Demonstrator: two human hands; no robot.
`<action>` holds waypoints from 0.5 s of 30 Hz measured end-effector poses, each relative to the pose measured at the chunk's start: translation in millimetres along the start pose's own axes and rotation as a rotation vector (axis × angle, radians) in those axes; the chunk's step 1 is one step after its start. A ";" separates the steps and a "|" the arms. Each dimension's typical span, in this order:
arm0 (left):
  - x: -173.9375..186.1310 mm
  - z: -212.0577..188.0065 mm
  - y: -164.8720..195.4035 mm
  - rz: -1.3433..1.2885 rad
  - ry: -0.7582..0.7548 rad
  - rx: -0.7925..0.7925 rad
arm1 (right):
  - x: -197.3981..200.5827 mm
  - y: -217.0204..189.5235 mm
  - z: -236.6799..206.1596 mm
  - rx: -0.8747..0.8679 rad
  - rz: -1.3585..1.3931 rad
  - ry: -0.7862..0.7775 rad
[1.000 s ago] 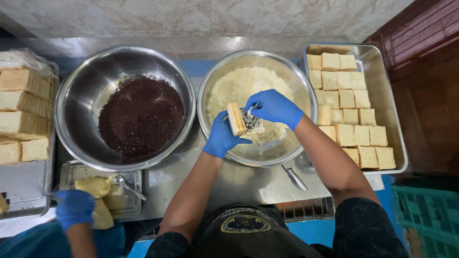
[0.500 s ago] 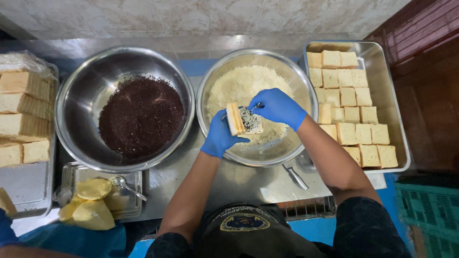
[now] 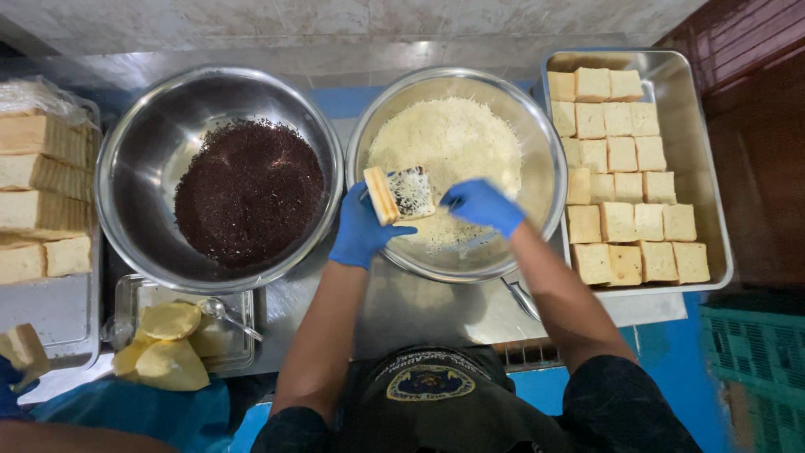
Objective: The person takes slices of bread, spoons a yellow filling onto one slice, sprinkles chocolate topping over the filling from a large metal bowl, presses a second bread slice on top, and places the finished sandwich onto a tray with other prepared sandwiches. A coworker in blue hands over bread slices and holds filling at the side of the stainless steel worktable.
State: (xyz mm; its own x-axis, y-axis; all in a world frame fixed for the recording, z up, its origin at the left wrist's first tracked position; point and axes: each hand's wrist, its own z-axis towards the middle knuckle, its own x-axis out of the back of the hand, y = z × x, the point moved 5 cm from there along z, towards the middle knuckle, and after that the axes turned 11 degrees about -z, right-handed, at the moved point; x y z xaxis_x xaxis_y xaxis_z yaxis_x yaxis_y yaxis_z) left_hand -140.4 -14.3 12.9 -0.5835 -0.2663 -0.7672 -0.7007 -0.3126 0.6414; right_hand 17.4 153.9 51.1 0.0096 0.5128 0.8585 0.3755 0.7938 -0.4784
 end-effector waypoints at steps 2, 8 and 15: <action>10.0 1.1 0.4 0.008 0.022 0.007 | -56.6 -6.1 1.7 -0.004 0.019 -0.140; 19.7 0.6 -10.6 -0.276 0.136 0.218 | -113.1 -19.6 5.8 0.091 -0.271 -0.205; 14.2 -8.2 -20.3 -0.633 0.401 0.407 | -106.6 -5.2 -6.3 -0.063 -0.078 -0.413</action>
State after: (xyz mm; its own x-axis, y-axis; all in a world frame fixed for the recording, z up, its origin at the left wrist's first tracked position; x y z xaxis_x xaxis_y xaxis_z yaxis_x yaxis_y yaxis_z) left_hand -131.1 -19.1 -10.9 0.1036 -0.4782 -0.8721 -0.9835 -0.1798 -0.0182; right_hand 20.3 93.0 -36.8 -0.3887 0.5499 0.7392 0.4162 0.8206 -0.3916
